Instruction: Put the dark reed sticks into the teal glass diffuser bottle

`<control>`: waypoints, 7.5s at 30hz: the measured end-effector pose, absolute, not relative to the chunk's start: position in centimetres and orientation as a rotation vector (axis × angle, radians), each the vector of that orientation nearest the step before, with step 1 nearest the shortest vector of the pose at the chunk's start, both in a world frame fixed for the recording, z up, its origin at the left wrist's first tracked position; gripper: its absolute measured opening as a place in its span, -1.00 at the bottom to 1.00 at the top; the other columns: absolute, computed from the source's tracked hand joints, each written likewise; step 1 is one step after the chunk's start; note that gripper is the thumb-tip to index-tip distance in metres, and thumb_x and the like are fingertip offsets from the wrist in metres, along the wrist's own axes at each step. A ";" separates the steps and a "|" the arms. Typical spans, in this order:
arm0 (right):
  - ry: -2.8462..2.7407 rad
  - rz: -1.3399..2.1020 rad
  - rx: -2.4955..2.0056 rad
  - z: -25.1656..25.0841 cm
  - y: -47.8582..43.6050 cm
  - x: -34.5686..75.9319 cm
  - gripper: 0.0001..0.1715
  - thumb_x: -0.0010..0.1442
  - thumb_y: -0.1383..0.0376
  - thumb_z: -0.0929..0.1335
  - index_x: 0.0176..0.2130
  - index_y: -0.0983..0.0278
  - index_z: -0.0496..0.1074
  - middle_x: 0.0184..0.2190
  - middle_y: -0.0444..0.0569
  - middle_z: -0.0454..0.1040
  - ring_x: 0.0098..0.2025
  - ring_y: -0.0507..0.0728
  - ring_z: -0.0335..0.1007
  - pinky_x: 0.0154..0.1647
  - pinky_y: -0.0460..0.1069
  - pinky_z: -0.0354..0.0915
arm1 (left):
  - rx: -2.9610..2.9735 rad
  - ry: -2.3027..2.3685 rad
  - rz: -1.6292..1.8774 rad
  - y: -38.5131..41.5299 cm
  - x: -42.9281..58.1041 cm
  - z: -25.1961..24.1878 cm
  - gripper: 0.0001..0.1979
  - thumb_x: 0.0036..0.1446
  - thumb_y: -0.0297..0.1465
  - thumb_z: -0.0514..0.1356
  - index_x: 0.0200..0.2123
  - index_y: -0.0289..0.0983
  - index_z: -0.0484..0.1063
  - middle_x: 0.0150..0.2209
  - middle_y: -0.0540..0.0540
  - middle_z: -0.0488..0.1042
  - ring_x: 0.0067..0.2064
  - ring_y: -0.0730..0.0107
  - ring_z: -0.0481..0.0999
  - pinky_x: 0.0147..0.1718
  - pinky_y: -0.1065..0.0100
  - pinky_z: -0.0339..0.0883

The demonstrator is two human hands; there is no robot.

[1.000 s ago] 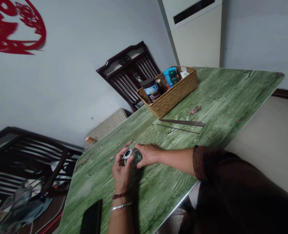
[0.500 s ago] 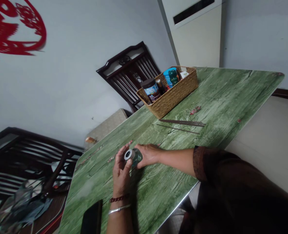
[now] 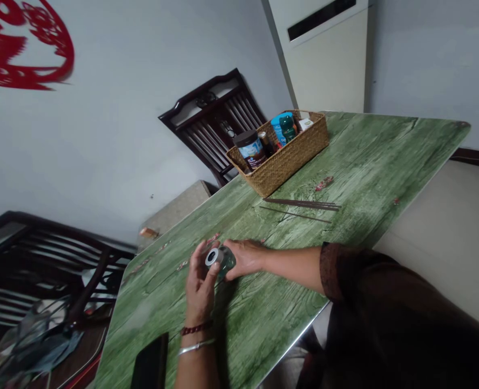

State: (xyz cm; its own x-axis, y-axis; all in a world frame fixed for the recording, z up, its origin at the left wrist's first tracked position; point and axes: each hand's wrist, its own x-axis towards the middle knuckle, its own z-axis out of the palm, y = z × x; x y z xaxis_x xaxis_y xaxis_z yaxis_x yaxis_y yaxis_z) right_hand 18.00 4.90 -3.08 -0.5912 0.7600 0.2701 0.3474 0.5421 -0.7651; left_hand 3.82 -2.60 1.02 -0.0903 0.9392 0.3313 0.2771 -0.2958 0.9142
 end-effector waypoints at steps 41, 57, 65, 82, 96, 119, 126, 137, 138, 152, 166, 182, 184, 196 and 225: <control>-2.221 0.886 -0.845 -2.9 4.8 18.2 -0.08 -0.19 -0.02 0.55 0.06 0.23 0.26 -0.09 0.02 0.53 -0.11 0.27 0.51 -0.23 0.01 0.28 | 1.672 1.405 1.434 -2.8 3.0 0.6 -0.47 0.16 -0.14 0.23 0.17 -0.12 0.30 0.14 -0.18 0.38 0.19 0.10 0.35 0.19 0.06 0.18; -2.224 0.920 -0.837 -2.8 4.9 18.3 -0.11 -0.16 0.05 0.55 0.09 0.21 0.24 -0.07 0.02 0.53 -0.11 0.27 0.51 -0.25 0.00 0.27 | 1.852 1.634 1.444 -2.6 3.3 0.9 -0.21 -0.05 -0.05 0.35 0.22 -0.15 0.23 0.11 -0.21 0.35 0.17 -0.01 0.35 0.17 -0.04 0.19; -2.200 0.925 -0.842 -3.0 4.9 18.3 -0.11 -0.18 0.05 0.56 0.08 0.19 0.25 -0.07 -0.02 0.52 -0.11 0.24 0.51 -0.24 -0.01 0.26 | 1.814 1.417 1.377 -2.7 3.4 1.1 -0.34 0.16 -0.09 0.20 0.27 -0.14 0.15 0.22 -0.26 0.29 0.25 0.04 0.30 0.18 0.01 0.18; -2.203 0.865 -0.931 -3.2 4.8 18.1 -0.16 -0.11 0.03 0.52 0.09 0.19 0.24 -0.15 -0.05 0.52 -0.17 0.23 0.51 -0.28 -0.01 0.26 | 1.917 1.680 1.448 -1.9 3.7 0.7 -0.48 0.05 -0.25 0.33 0.08 -0.15 0.32 0.00 -0.13 0.44 0.01 0.19 0.47 0.08 0.10 0.27; -2.240 0.875 -0.970 -3.0 7.1 16.7 -0.14 -0.12 0.06 0.54 0.10 0.21 0.25 -0.16 -0.03 0.52 -0.16 0.21 0.49 -0.21 0.01 0.28 | 2.030 1.893 1.223 -0.1 2.9 2.3 -0.65 0.03 -0.19 0.31 -0.12 -0.20 0.57 -0.24 -0.18 0.53 -0.14 0.08 0.48 -0.04 0.05 0.29; -1.160 1.507 -0.693 3.2 7.1 27.6 -0.19 -0.14 -0.32 0.44 -0.61 0.19 -0.01 -0.75 -0.35 -0.10 -0.71 -0.13 -0.20 -0.69 -0.13 -0.02 | 0.445 1.036 1.616 -7.1 2.0 -0.3 -0.35 -0.32 -0.06 0.51 -0.53 -0.23 0.08 -0.66 0.25 -0.06 -0.67 0.70 -0.06 -0.72 0.59 -0.04; -1.392 1.591 -0.967 -3.3 5.0 25.5 -0.28 -0.20 -0.24 0.48 -0.65 0.21 0.11 -0.77 -0.37 -0.14 -0.72 -0.13 -0.25 -0.76 -0.15 -0.11 | 0.706 1.377 1.594 -6.4 3.4 -1.4 -0.33 -0.27 -0.12 0.49 -0.58 -0.22 -0.02 -0.62 0.22 -0.01 -0.62 0.67 -0.02 -0.71 0.57 0.02; -1.410 1.531 -1.032 -3.8 4.7 25.4 -0.36 -0.10 -0.24 0.39 -0.61 0.21 0.16 -0.74 -0.37 -0.15 -0.71 -0.12 -0.24 -0.73 -0.13 -0.15 | 0.738 1.392 1.601 -6.6 3.9 -1.4 -0.32 -0.27 -0.08 0.47 -0.58 -0.22 -0.04 -0.63 0.23 -0.06 -0.63 0.69 -0.05 -0.70 0.58 -0.01; -1.407 1.522 -1.053 -3.8 4.6 25.3 -0.36 -0.07 -0.24 0.38 -0.61 0.20 0.14 -0.74 -0.37 -0.14 -0.71 -0.12 -0.23 -0.73 -0.13 -0.14 | 0.740 1.379 1.602 -6.8 4.0 -1.4 -0.32 -0.26 -0.04 0.46 -0.57 -0.22 -0.03 -0.63 0.23 -0.04 -0.63 0.68 -0.04 -0.70 0.58 0.00; -1.778 1.126 -0.967 -5.2 9.0 18.5 -0.04 -0.25 0.10 0.55 0.10 0.28 0.26 0.09 0.22 0.41 0.15 0.31 0.36 0.15 0.22 0.27 | 0.966 1.334 1.843 -0.7 4.0 1.2 -0.39 -0.09 -0.11 0.42 0.02 -0.17 0.39 0.09 -0.16 0.43 0.11 0.27 0.43 0.05 0.28 0.30; -2.026 0.984 -0.949 -2.7 7.5 17.2 -0.02 -0.11 0.18 0.55 0.21 0.24 0.18 0.06 0.10 0.44 0.06 0.26 0.41 0.04 0.14 0.31 | 1.223 1.253 1.694 1.2 3.8 -1.7 -0.43 0.23 -0.01 0.11 0.21 -0.13 0.32 0.27 -0.17 0.31 0.31 0.19 0.25 0.28 0.19 0.04; -2.075 0.962 -0.896 -3.2 7.7 17.0 -0.07 -0.06 0.21 0.50 0.22 0.30 0.14 -0.01 0.14 0.48 -0.03 0.27 0.45 -0.07 0.10 0.34 | 1.593 1.475 1.541 1.1 4.0 -0.6 -0.54 0.19 -0.19 0.20 0.14 -0.16 0.41 0.12 -0.14 0.45 0.16 0.13 0.38 0.20 0.12 0.12; -2.079 0.958 -0.884 -3.4 7.8 17.0 -0.09 -0.05 0.20 0.50 0.21 0.29 0.15 0.00 0.12 0.48 -0.02 0.27 0.45 -0.05 0.10 0.34 | 1.578 1.479 1.548 1.1 4.0 -0.7 -0.54 0.18 -0.20 0.21 0.14 -0.15 0.42 0.11 -0.14 0.46 0.14 0.14 0.40 0.19 0.14 0.14; -2.070 0.954 -0.837 -3.4 7.8 17.1 -0.18 -0.02 0.20 0.50 0.16 0.24 0.19 -0.01 0.07 0.49 -0.03 0.26 0.46 -0.07 0.08 0.33 | 1.463 1.509 1.647 1.7 3.9 -1.4 -0.38 -0.03 -0.26 0.38 0.13 -0.13 0.37 0.04 -0.14 0.45 0.10 0.14 0.42 0.17 0.11 0.19; -2.103 0.944 -0.876 -3.2 7.8 17.1 -0.07 -0.10 0.14 0.56 0.16 0.19 0.17 0.01 0.04 0.47 0.01 0.26 0.44 -0.05 0.08 0.31 | 1.259 1.408 1.833 0.9 3.6 -1.0 -0.42 0.24 0.08 0.00 0.21 -0.05 0.27 -0.02 -0.12 0.48 0.11 0.23 0.45 0.12 0.19 0.26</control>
